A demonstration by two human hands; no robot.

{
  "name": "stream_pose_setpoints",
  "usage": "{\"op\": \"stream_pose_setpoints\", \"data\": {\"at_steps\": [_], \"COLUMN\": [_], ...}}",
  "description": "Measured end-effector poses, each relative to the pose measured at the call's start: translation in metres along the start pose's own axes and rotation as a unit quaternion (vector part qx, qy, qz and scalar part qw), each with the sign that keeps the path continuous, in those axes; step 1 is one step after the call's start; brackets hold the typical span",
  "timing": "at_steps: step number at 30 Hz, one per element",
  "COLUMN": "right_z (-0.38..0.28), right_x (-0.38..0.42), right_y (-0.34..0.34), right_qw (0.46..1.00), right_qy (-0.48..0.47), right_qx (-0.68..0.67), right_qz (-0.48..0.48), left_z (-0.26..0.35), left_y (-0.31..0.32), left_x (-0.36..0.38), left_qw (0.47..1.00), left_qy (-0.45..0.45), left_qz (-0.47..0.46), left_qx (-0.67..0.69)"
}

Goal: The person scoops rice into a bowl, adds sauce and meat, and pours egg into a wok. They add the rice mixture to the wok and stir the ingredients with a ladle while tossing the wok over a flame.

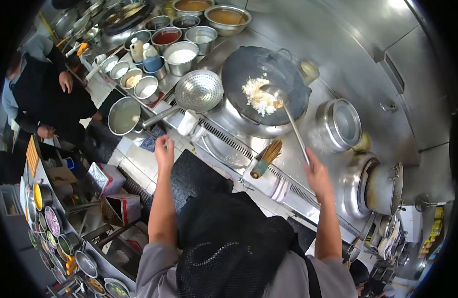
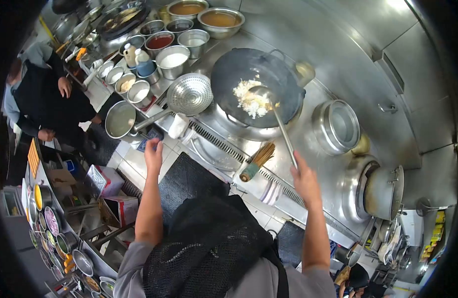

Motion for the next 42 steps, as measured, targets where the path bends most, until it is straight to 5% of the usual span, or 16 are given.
{"op": "stream_pose_setpoints", "data": {"at_steps": [3,7,10,14,16,17,21,24,28,33,37,42], "right_z": [0.036,0.040,0.027,0.048,0.049,0.044,0.027,0.037,0.005,-0.003,-0.020,-0.028], "right_x": [0.005,-0.030,-0.017,-0.023,-0.043,-0.047,-0.025,-0.044,-0.068,-0.061,-0.084,-0.094], "right_y": [0.045,0.027,0.012,0.051,0.051,0.044,0.038,0.073,0.054,0.103,0.092,0.108], "right_qw": [0.993,0.998,0.991,0.978,0.993,0.993,0.993,0.967,0.981,0.959,0.955,0.972], "right_qy": [0.051,0.029,0.110,0.131,0.082,0.076,0.116,0.226,0.182,0.265,0.265,0.222], "right_qx": [0.084,0.031,-0.019,0.098,-0.041,-0.070,0.027,0.073,-0.067,0.096,-0.135,0.012], "right_qz": [-0.058,-0.045,-0.073,-0.126,-0.069,-0.054,0.008,-0.096,0.014,-0.017,-0.006,0.069], "left_z": [-0.006,-0.023,-0.024,-0.018,-0.008,0.009,0.081,0.076,0.060,0.106,0.107,0.090], "left_y": [0.060,0.107,0.117,0.125,0.128,0.132,0.171,0.204,0.236,0.265,0.296,0.322], "left_x": [-0.039,-0.059,-0.064,-0.065,-0.065,-0.058,-0.004,0.023,0.036,0.056,0.057,0.058], "left_qw": [0.994,0.974,0.966,0.972,0.977,0.981,0.837,0.768,0.700,0.584,0.648,0.667], "left_qy": [0.014,0.010,0.002,-0.030,-0.038,-0.071,-0.230,-0.353,-0.436,-0.541,-0.512,-0.482], "left_qz": [-0.036,-0.090,-0.115,-0.161,-0.163,-0.178,-0.269,-0.294,-0.352,-0.420,-0.432,-0.439], "left_qx": [-0.105,-0.206,-0.232,-0.170,-0.129,0.002,0.417,0.447,0.442,0.435,0.363,0.362]}}
Point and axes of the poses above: each hand's wrist, its own x-axis away from the middle knuckle, its own y-axis out of the palm, z = x × y, the point moved 10 cm from there along -x, towards the middle knuckle, and after that the axes turned 3 degrees about x, right-handed, at the moved point
